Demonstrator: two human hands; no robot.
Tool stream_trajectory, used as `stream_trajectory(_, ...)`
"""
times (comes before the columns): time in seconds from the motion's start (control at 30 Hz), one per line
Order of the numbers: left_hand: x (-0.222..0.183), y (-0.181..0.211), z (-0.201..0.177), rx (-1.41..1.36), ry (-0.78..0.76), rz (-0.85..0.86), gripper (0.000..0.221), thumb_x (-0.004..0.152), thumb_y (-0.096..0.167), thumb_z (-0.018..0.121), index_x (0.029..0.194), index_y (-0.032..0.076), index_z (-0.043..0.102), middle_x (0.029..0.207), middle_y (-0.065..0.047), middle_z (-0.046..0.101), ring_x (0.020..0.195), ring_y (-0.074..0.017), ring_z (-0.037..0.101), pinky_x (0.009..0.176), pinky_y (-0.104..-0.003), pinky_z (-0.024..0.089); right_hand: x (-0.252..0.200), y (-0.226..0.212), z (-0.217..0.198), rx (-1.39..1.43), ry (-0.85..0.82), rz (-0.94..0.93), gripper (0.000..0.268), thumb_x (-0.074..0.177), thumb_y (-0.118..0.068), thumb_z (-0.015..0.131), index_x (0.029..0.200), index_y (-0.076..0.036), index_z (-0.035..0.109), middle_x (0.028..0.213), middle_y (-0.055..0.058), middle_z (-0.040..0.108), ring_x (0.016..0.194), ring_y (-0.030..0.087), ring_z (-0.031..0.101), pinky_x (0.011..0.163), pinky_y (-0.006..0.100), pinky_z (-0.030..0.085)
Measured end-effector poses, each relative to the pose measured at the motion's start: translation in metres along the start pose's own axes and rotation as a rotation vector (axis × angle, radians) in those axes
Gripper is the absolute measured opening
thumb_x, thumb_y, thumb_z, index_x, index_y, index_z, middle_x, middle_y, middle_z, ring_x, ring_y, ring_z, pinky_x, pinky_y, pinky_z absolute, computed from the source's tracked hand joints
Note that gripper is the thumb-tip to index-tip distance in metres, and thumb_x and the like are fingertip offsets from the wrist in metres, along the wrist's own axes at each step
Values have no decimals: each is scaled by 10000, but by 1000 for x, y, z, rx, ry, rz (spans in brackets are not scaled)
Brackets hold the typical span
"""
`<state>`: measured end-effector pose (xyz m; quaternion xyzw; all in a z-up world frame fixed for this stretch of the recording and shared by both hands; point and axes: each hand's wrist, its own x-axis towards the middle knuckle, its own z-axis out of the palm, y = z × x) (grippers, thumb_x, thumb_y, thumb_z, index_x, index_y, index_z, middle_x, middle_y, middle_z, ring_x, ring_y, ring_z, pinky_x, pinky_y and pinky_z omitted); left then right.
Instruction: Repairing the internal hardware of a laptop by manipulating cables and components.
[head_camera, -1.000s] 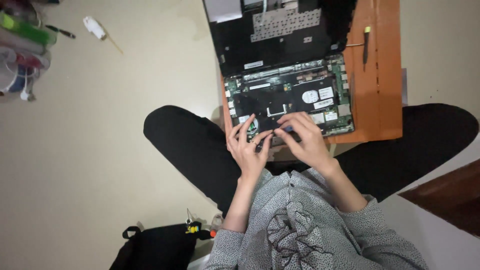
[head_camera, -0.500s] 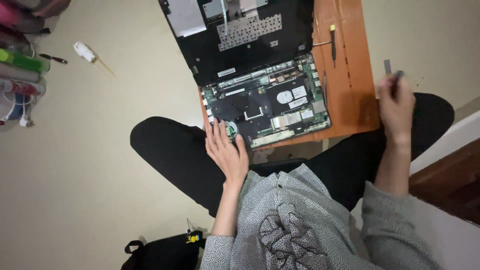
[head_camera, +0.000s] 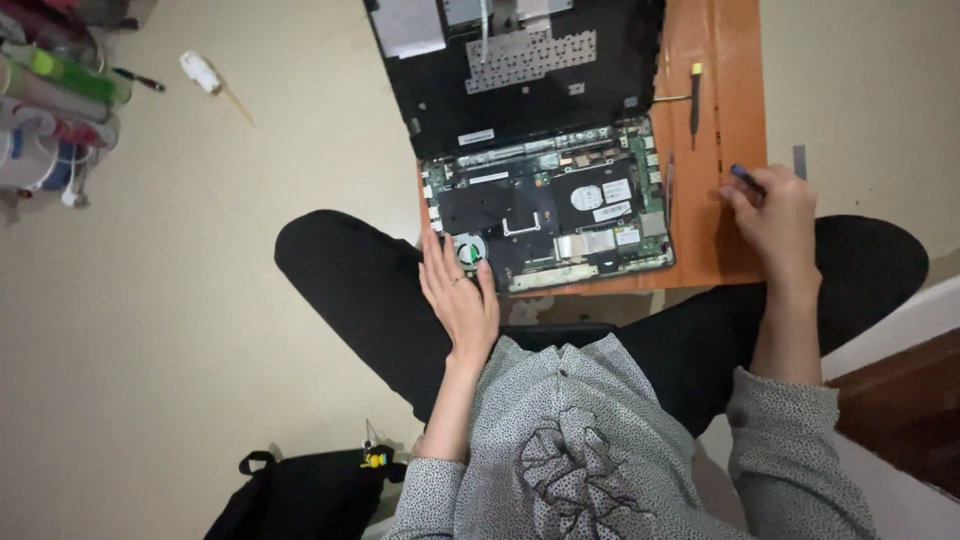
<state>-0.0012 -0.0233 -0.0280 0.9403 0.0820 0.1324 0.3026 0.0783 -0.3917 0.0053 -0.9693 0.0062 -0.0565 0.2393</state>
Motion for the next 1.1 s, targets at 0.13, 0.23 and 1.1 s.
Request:
stream_trajectory(0.13,0,-3,1,-60,21,3,561,1025,266,470,1467,-63,369,1601,-257,271,1499,-399,264,1227,-562,144,1,2,1,-105,-28,-57,115,973,-1,789,961,100,736,870,173,629,662,268,558,645,379,472)
stream_trajectory(0.23,0,-4,1,-117,42,-10,564,1017,275,487,1467,-50,385,1596,-249,293,1492,-399,287,1225,-564,149,-2,-2,-2,-14,-30,-46,118,1020,2,741,969,92,683,870,159,597,689,248,538,666,363,465)
stream_trajectory(1.1,5,2,4,131,-98,38,357,1058,347,413,1379,303,561,1642,-98,296,1538,-367,174,1078,-761,142,-29,-184,85,429,-151,-90,175,839,0,812,987,-94,804,630,83,649,607,216,640,612,310,506)
